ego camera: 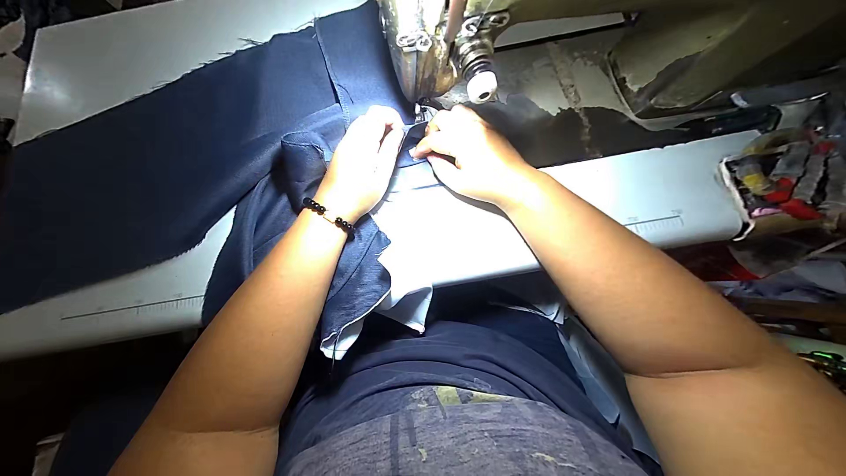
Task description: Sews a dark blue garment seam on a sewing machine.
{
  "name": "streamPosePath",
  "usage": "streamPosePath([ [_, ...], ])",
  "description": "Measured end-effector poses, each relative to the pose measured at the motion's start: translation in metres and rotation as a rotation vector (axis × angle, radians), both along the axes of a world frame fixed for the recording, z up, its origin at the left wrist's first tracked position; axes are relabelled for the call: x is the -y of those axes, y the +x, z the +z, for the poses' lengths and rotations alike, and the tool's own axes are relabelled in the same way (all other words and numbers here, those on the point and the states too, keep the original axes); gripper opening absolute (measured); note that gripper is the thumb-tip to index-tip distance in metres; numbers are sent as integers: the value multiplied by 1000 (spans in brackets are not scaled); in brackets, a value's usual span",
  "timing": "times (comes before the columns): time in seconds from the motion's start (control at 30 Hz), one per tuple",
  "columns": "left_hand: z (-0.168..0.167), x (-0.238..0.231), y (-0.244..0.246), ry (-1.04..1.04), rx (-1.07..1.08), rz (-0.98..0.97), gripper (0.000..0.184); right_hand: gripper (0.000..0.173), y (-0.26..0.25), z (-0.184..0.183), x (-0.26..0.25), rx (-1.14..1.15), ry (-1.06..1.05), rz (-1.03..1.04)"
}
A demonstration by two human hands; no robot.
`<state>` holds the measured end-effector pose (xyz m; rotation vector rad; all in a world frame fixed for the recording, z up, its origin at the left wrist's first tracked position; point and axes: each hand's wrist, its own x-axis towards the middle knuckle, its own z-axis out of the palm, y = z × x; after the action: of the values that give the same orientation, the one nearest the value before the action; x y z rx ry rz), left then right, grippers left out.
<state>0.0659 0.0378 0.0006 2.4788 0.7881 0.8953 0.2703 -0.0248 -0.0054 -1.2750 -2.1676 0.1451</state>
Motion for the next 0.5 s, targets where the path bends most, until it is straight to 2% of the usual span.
streamPosePath([
  [0.23, -1, 0, 0, -7, 0, -17, 25, 32, 2, 5, 0, -105, -105, -38],
  [0.5, -1, 0, 0, -25, 3, -33, 25, 30, 4, 5, 0, -103, -92, -35],
])
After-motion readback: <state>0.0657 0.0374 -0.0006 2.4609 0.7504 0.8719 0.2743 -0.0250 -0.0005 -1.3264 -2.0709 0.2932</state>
